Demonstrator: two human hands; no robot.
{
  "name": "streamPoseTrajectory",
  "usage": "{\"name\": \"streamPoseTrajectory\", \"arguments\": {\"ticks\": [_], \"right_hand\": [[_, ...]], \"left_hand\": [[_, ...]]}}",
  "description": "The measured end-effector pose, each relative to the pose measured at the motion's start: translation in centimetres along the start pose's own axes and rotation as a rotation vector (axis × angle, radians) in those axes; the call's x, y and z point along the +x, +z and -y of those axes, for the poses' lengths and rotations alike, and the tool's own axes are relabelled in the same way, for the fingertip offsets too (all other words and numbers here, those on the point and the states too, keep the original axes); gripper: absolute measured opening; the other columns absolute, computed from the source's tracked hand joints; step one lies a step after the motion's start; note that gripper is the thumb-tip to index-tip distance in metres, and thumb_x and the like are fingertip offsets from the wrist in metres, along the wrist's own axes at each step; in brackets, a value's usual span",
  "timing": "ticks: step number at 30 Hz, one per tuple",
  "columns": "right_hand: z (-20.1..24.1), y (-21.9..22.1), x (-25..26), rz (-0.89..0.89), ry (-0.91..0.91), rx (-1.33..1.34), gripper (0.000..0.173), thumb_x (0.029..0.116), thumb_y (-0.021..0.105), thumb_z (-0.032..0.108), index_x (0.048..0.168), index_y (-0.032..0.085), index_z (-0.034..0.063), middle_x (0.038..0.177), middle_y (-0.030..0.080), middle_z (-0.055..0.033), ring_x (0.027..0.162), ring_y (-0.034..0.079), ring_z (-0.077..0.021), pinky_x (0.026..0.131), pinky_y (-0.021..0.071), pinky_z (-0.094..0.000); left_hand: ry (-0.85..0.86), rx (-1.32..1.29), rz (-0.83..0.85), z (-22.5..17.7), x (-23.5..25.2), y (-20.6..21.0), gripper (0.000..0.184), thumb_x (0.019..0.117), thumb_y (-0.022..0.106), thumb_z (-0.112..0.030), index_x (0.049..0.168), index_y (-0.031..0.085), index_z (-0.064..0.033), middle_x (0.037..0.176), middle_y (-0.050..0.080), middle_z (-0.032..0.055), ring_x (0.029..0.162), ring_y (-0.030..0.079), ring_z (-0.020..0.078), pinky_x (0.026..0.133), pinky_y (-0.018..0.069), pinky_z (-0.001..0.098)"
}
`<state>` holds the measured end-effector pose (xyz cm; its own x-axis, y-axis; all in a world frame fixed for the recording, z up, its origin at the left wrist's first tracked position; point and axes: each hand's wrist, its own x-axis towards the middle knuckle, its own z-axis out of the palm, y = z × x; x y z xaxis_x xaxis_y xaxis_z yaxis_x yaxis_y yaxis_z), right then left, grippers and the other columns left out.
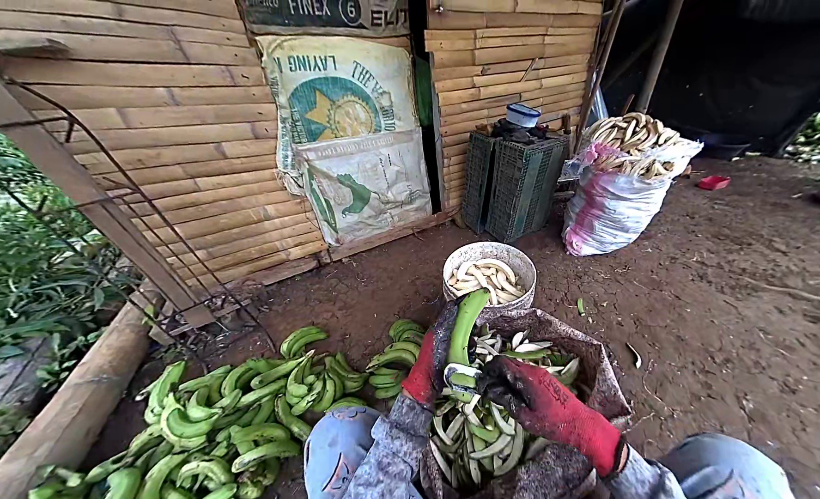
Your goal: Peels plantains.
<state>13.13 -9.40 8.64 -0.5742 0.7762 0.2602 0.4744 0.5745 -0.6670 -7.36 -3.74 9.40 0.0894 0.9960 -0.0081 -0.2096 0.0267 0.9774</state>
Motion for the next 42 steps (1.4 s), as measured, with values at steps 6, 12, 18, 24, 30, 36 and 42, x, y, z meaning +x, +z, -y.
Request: {"name": "streamPoseTrajectory", "arguments": {"ticks": [6, 12, 18, 24, 30, 36, 42], "right_hand": [[-3.7, -0.7, 2.6, -0.158, 0.351, -0.412, 0.052, 0.091, 0.065, 0.013, 0.142, 0.057, 0.0032, 0.129, 0.061, -0.0311, 0.112, 0.064, -0.0484, 0.09, 0.052, -0.0599], [-4.9, 0.0, 3.6, -0.28, 0.435, -0.317, 0.05, 0.094, 0.061, 0.013, 0.142, 0.055, 0.0012, 0.129, 0.064, -0.0249, 0.11, 0.068, -0.0407, 0.092, 0.0545, -0.0543], [-9.5, -0.1, 3.0, -0.377, 0.624, -0.244, 0.048, 0.1007, 0.056, 0.019, 0.145, 0.051, 0.0024, 0.125, 0.067, -0.0228, 0.114, 0.067, -0.0389, 0.098, 0.0514, -0.057], [-5.7, 2.5, 1.3, -0.193, 0.121, 0.206, 0.028, 0.0995, 0.061, 0.023, 0.122, 0.068, 0.0077, 0.107, 0.074, -0.0034, 0.096, 0.07, -0.0107, 0.089, 0.058, -0.0328], [-4.5, 2.5, 2.7, -0.15, 0.272, -0.309, 0.048, 0.0877, 0.068, 0.013, 0.134, 0.064, 0.0024, 0.126, 0.063, -0.0319, 0.115, 0.063, -0.0496, 0.093, 0.0508, -0.0613], [-4.7, 1.5, 2.9, -0.321, 0.417, -0.322, 0.047, 0.0887, 0.067, 0.011, 0.133, 0.062, -0.0037, 0.126, 0.062, -0.0318, 0.113, 0.064, -0.0477, 0.092, 0.0526, -0.0578], [-6.9, 0.5, 2.3, -0.341, 0.621, -0.314, 0.05, 0.0939, 0.062, 0.01, 0.142, 0.055, -0.0015, 0.131, 0.061, -0.0292, 0.116, 0.064, -0.0446, 0.096, 0.0518, -0.0573]], "left_hand": [[0.066, 0.189, -0.105, 3.7, -2.3, 1.6, 0.042, 0.1124, 0.033, -0.023, 0.139, 0.05, 0.0038, 0.118, 0.064, 0.0141, 0.1, 0.064, 0.0135, 0.09, 0.055, 0.0313], [0.098, 0.047, -0.124, 5.1, -1.6, 1.1, 0.036, 0.1056, 0.054, -0.018, 0.134, 0.057, 0.0031, 0.107, 0.07, 0.0122, 0.084, 0.069, 0.0143, 0.075, 0.0596, 0.0309], [0.109, 0.345, -0.075, 6.2, -2.0, -0.9, 0.044, 0.1002, 0.065, -0.023, 0.138, 0.058, -0.0007, 0.13, 0.067, 0.0111, 0.116, 0.065, 0.0116, 0.102, 0.0528, 0.0301], [-0.019, -0.093, -0.17, 5.3, 0.7, -2.2, 0.042, 0.1119, 0.034, -0.032, 0.132, 0.055, -0.0006, 0.09, 0.068, 0.0099, 0.07, 0.066, 0.0168, 0.063, 0.0586, 0.0315], [-0.088, 0.019, 0.072, 6.4, -0.4, -2.5, 0.043, 0.1125, 0.029, -0.029, 0.134, 0.051, 0.0011, 0.099, 0.067, 0.009, 0.08, 0.066, 0.0139, 0.072, 0.0583, 0.0318], [-0.042, 0.429, 0.007, 5.1, -1.9, -0.9, 0.044, 0.111, 0.038, -0.02, 0.147, 0.044, 0.0053, 0.141, 0.055, 0.02, 0.126, 0.056, 0.0134, 0.11, 0.0423, 0.029], [-0.012, 0.455, 0.199, 4.2, -2.9, -1.4, 0.045, 0.11, 0.037, -0.015, 0.151, 0.04, 0.0034, 0.145, 0.054, 0.0175, 0.128, 0.055, 0.0134, 0.111, 0.0414, 0.0286]]}}
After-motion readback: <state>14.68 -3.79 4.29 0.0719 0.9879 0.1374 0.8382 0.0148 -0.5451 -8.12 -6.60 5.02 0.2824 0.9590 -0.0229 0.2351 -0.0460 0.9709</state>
